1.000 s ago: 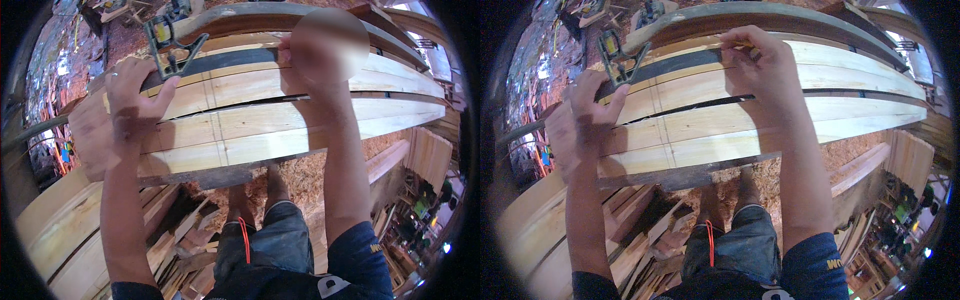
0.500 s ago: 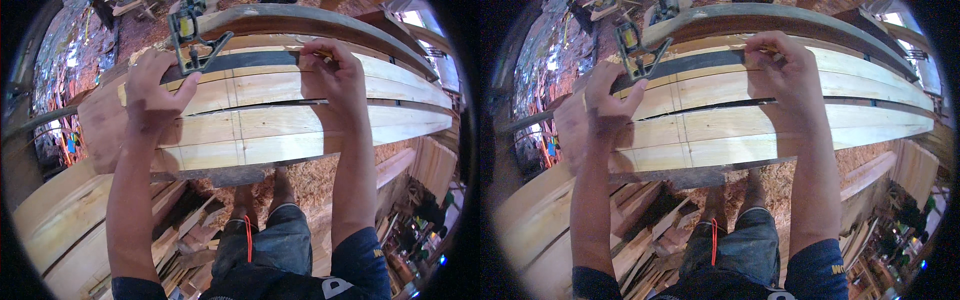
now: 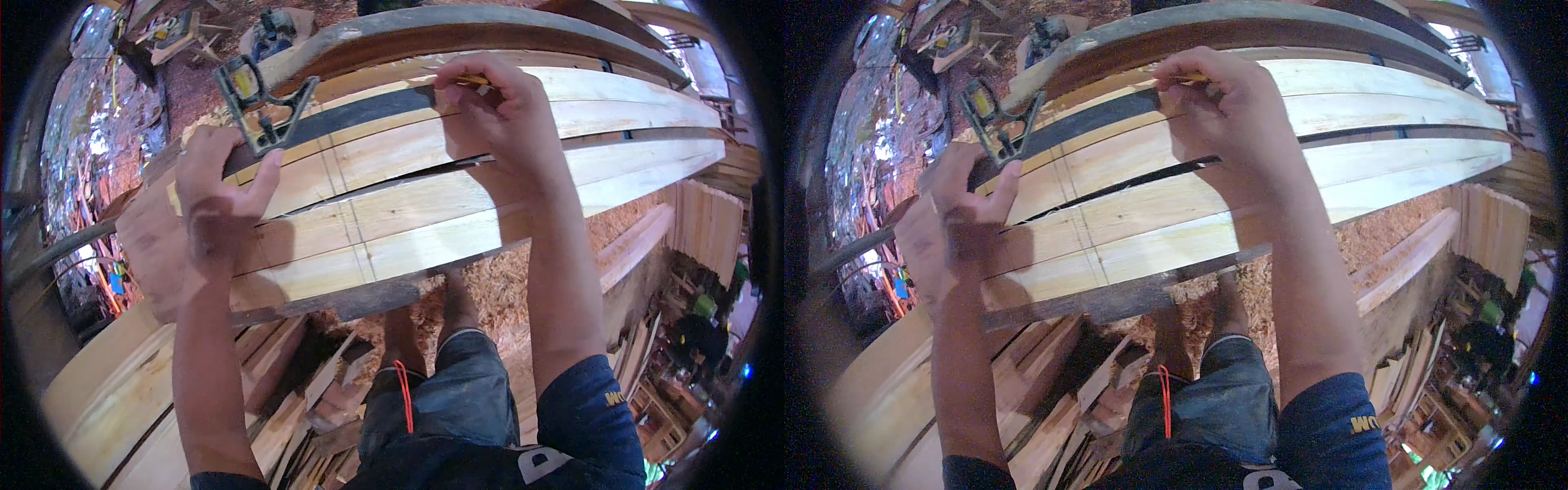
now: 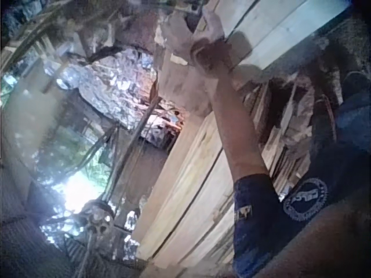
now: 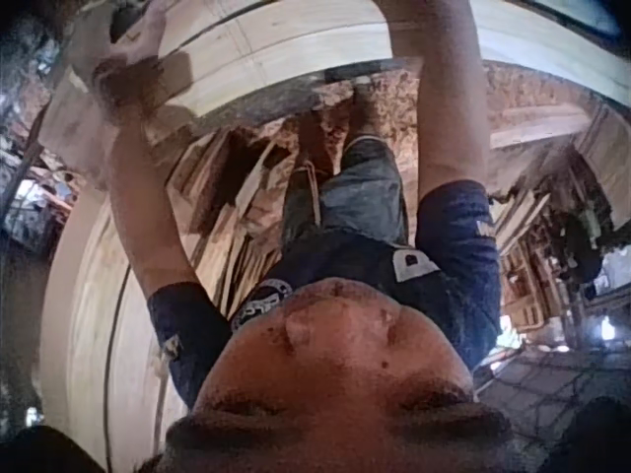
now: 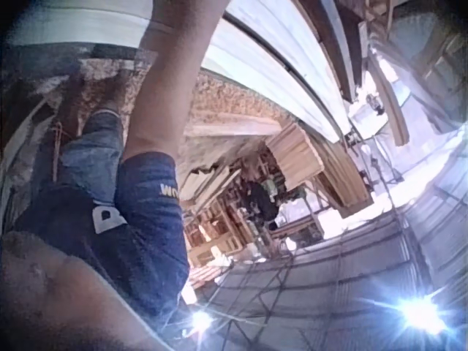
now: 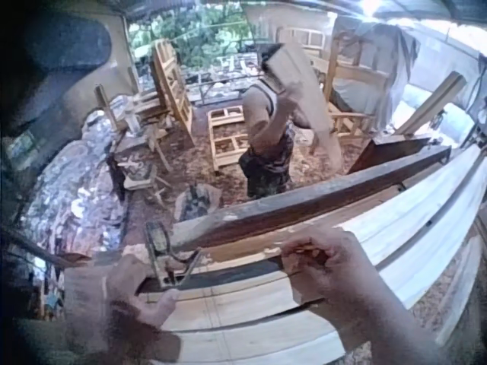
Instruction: The person positions a combination square on wooden planks and marks lines across them using a pencil.
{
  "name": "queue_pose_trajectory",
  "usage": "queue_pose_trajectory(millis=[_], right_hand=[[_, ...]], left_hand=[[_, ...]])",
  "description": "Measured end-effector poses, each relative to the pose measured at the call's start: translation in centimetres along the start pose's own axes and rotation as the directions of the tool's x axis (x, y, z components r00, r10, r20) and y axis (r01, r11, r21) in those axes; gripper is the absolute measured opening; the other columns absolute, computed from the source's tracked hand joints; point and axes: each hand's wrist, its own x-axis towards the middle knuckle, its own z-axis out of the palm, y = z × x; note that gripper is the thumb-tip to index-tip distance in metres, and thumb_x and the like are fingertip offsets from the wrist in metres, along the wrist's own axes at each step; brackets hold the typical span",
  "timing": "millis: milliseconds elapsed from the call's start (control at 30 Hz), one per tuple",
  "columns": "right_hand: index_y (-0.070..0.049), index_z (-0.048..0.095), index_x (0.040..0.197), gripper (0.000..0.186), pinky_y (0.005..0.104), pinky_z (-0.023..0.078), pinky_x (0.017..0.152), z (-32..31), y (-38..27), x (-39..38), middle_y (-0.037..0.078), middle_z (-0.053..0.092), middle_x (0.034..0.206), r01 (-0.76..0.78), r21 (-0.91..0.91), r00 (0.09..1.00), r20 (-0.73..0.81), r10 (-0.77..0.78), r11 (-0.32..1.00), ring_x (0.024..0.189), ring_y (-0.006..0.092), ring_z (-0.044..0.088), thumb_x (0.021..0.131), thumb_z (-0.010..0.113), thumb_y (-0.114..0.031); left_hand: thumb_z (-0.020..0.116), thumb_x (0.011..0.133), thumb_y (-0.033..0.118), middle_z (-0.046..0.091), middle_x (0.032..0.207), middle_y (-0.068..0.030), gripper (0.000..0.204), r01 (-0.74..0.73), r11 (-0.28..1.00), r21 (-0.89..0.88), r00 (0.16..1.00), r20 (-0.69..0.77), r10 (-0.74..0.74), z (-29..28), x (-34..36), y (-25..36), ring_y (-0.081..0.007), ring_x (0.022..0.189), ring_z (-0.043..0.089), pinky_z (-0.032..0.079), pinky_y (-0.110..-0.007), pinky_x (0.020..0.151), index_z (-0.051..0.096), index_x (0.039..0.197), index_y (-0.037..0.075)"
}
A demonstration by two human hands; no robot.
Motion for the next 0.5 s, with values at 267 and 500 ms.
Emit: queue_pose_trajectory(millis=[267,500], right_hand=[[0.000,0.073,0.103,0.011,0.0249,0.052,0.079,-0.2,0.0,0.3,0.003,0.071,0.093,0.106,-0.108,0.993,-0.040,-0.110,0.989,0.086,0.0091,0.063,0.093,0.070,0.005],[0.000,0.074,0.103,0.010,0.0270,0.052,0.083,0.8,-1.4,-0.1,0.004,0.072,0.095,-0.092,0.022,0.993,-0.075,0.094,0.995,0.088,0.0108,0.064,0.095,0.069,0.003]], left_hand=[[0.085,0.077,0.022,0.056,0.081,-0.0134,0.033,-0.069,0.998,0.008,0.998,0.011,0.069,-0.1,0.3,-0.3,-0.0317,0.073,0.057,0.046,-0.041,0.069,0.065,0.093,0.003],[0.086,0.076,0.024,0.058,0.085,-0.0128,0.034,-0.068,0.997,0.027,0.998,0.012,0.068,-0.2,0.0,-1.0,-0.0327,0.076,0.060,0.047,-0.042,0.071,0.066,0.095,0.004]])
